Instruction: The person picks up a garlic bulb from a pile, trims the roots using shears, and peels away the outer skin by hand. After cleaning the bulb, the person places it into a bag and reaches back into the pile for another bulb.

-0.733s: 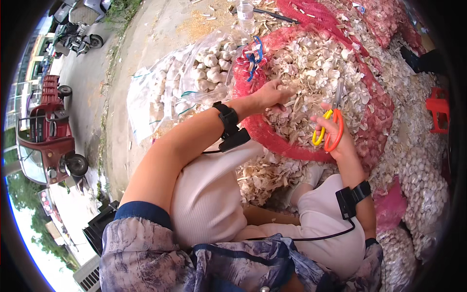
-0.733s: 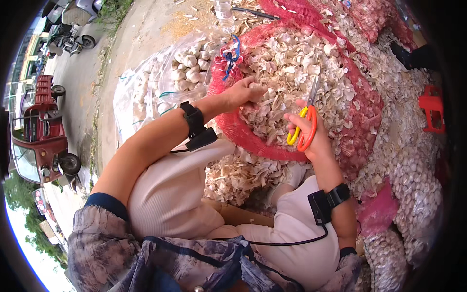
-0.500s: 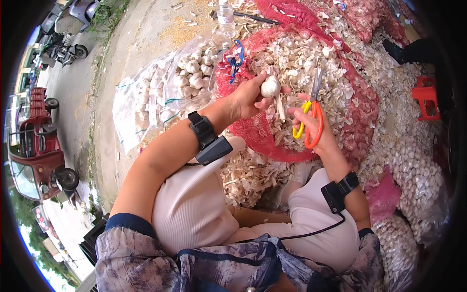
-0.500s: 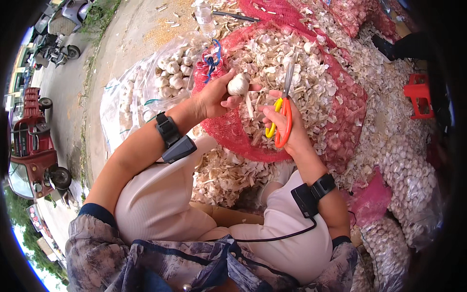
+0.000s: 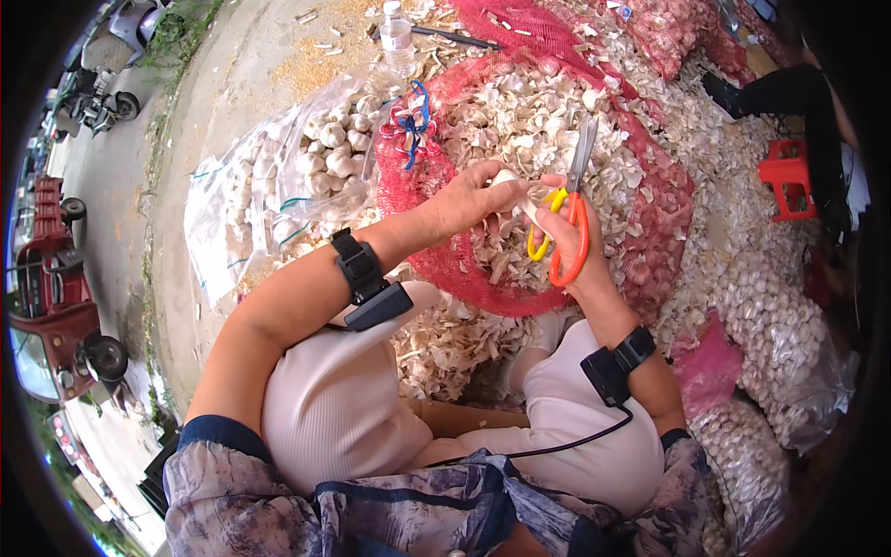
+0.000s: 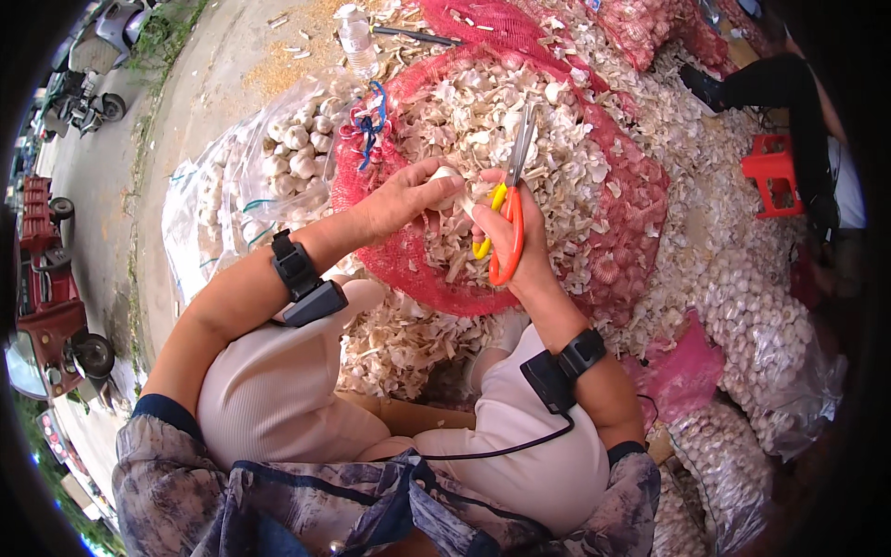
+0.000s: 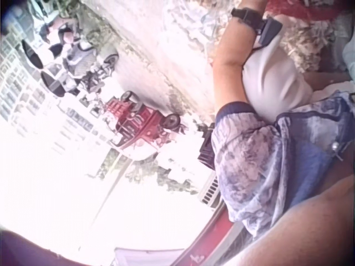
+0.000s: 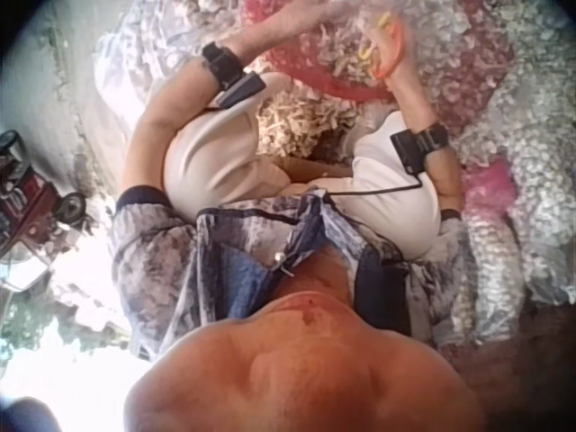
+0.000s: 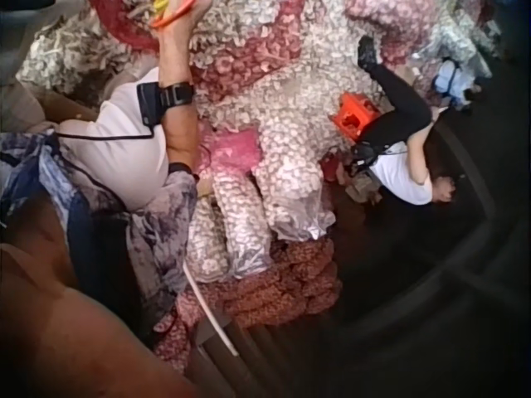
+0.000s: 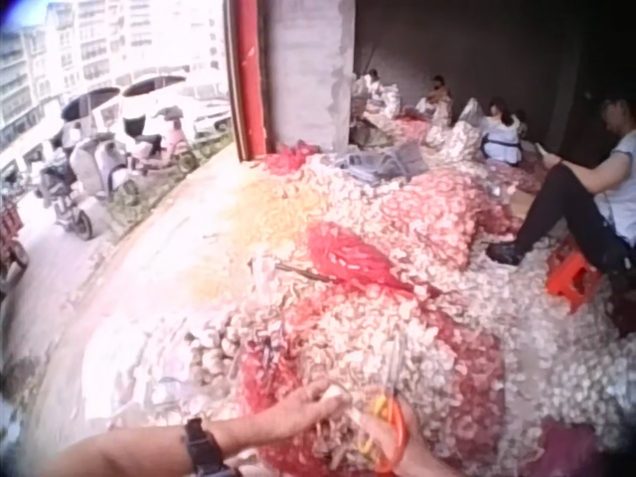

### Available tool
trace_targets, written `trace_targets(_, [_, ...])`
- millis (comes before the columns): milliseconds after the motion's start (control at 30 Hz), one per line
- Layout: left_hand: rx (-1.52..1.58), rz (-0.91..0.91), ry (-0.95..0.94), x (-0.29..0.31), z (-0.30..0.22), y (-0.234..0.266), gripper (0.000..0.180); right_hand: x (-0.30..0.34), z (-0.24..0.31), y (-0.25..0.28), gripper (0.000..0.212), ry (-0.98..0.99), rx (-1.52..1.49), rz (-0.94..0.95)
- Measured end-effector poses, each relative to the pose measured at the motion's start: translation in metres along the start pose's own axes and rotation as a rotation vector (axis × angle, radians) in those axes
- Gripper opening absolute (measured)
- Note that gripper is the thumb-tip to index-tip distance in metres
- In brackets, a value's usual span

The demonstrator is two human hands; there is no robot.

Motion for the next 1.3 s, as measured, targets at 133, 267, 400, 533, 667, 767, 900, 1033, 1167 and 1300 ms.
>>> trace_targets(133, [0.391,-0.03,0.205,-0.004,0.012,0.002,0.041,-0.001,0.002,0.003,0.035,0.046,-0.14,-0.009])
trace_targets(267, [0.661,-0.121,0.266,-0.008,0.01,0.002,0.044,0.001,-0.002,0.014,0.034,0.075,0.139,-0.07])
trace_targets(400, [0.76,-0.097,0.278,-0.01,0.016,-0.002,0.042,0.001,-0.011,0.007,0.032,-0.033,-0.098,-0.021])
trace_targets(533, [0.994,-0.026,0.107,-0.013,0.017,0.016,0.044,0.003,-0.02,0.011,0.032,-0.125,-0.094,-0.073])
trace_targets(667, [0.987,-0.086,0.103,-0.011,0.0,0.01,0.05,0.007,-0.031,0.012,0.041,-0.09,0.13,0.021])
trace_targets(767, [1.007,-0.113,0.156,-0.011,0.006,0.007,0.046,0.008,-0.035,0.002,0.047,-0.083,0.308,0.107])
trace_targets(900, [1.082,-0.064,0.204,-0.011,0.013,0.006,0.042,0.008,-0.032,-0.002,0.049,0.005,0.502,0.113])
trace_targets(1033, [1.135,-0.118,0.176,-0.015,0.012,0.009,0.041,0.007,-0.033,0.003,0.055,0.09,0.613,0.095])
trace_targets(1167, [1.093,-0.034,0.125,-0.013,0.009,0.002,0.038,0.008,-0.024,-0.003,0.05,0.098,0.618,0.035])
trace_targets(1300, [0.968,0.002,0.114,-0.01,0.004,-0.006,0.036,0.005,-0.017,-0.005,0.047,0.115,0.564,0.042])
Point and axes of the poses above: each hand's wrist, its own x-axis away from the middle knuckle, its own y-axis out of the back of the hand, z = x × y, the point moved 6 cm from there along -x, towards the middle knuckle, and after that the axes turned 8 degrees about -x, right-handed, at the moved point
